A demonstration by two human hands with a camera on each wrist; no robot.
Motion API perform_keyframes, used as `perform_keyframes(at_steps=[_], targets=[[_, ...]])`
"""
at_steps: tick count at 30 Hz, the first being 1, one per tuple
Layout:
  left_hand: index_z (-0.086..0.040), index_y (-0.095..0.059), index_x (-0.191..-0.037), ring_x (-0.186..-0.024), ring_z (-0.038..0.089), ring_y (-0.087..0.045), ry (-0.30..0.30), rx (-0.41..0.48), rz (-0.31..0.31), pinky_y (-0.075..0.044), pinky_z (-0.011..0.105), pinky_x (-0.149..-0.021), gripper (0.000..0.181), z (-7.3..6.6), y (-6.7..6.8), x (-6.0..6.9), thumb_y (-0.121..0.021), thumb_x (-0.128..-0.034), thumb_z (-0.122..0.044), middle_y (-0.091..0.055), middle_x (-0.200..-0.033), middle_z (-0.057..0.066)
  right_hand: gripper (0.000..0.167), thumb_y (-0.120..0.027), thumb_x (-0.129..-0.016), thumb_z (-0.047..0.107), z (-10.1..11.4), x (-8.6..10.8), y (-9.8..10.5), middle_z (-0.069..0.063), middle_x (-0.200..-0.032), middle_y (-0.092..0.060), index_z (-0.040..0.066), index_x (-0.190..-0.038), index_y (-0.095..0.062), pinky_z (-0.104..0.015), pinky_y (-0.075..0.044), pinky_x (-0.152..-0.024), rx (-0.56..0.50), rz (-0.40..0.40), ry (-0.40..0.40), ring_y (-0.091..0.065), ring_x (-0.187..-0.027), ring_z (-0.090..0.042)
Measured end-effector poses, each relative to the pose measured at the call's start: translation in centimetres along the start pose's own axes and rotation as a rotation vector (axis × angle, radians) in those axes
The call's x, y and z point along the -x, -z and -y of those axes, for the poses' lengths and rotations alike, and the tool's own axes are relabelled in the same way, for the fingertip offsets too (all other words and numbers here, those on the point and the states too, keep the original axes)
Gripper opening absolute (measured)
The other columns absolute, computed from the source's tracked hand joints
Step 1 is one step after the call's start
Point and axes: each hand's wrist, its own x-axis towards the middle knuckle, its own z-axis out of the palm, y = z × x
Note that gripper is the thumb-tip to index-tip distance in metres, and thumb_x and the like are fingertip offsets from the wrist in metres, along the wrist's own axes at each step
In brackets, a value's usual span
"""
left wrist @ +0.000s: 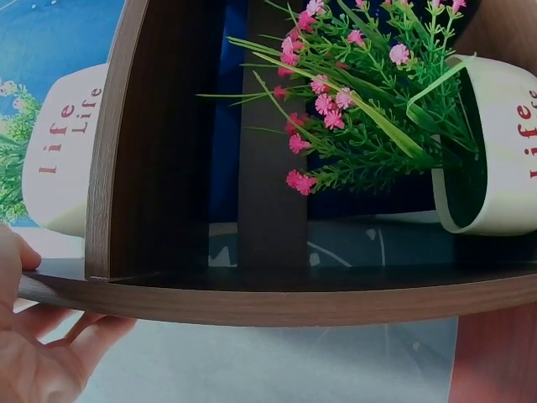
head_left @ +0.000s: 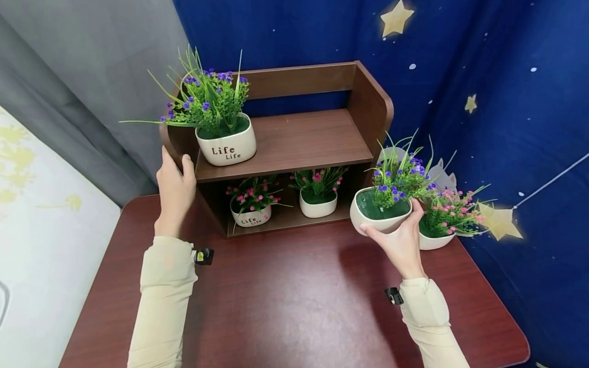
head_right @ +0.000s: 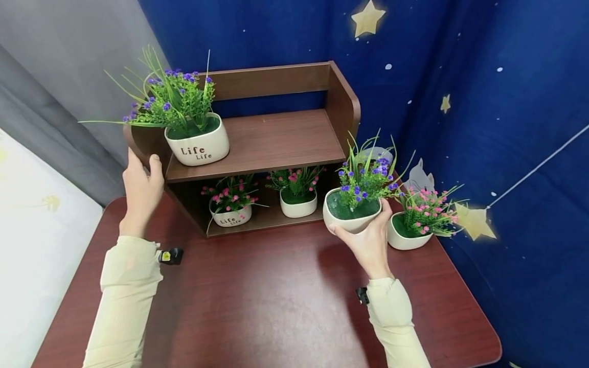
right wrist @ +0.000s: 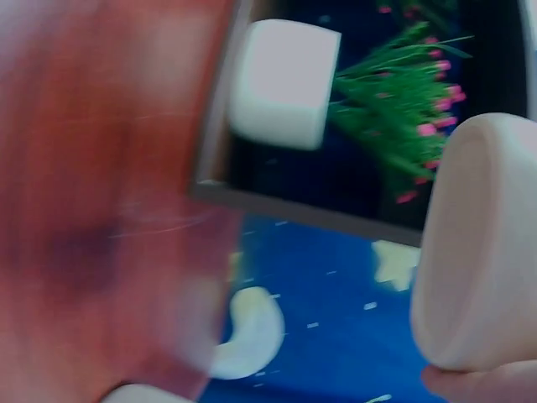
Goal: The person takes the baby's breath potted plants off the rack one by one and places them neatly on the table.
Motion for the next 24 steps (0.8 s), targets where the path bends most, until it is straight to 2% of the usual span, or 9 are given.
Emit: perform_keyframes(at_steps=[7,13,24], targets=[[-0.004,-0.035,-0.140,-0.112,0.034,-0.052,0.008,0.004,-0.008,-0.037,0.045,-0.094,0.050,-0.5,0.1,-0.3,-0.039,-0.0963,-0.029,-0.055,-0.121,0.023,0.111,-0.088,-0.059,0.025,-3.9,0.5,-0.2,-0.023,-0.137,-0.031,0.004,-0.140,-0.015,-0.041,-0.025,-0.103,0.029,-0.002,-0.033,-0.035,-0.124,-0.031],[-0.001,-0.032,-0.140,-0.113,0.036,-0.051,0.051,-0.004,0.010,-0.036,0.047,-0.094,0.053,-0.5,0.1,0.0,-0.038,-0.0966,-0.030,-0.053,-0.122,0.025,0.111,-0.088,-0.058,0.025,-7.0,0.8,-0.1,-0.024,-0.137,-0.028,0.004,-0.139,-0.016,-0.042,-0.025,-0.102,0.069,-0.009,-0.066,-0.034,-0.124,-0.032],[-0.002,-0.032,-0.141,-0.112,0.036,-0.051,0.041,0.004,0.011,-0.036,0.048,-0.093,0.052,-0.2,0.1,0.1,-0.039,-0.0966,-0.029,-0.054,-0.121,0.024,0.111,-0.087,-0.060,0.026,-10.6,0.4,-0.9,-0.024,-0.139,-0.024,0.002,-0.140,-0.014,-0.045,-0.027,-0.101,0.118,0.024,-0.098,-0.035,-0.124,-0.037]])
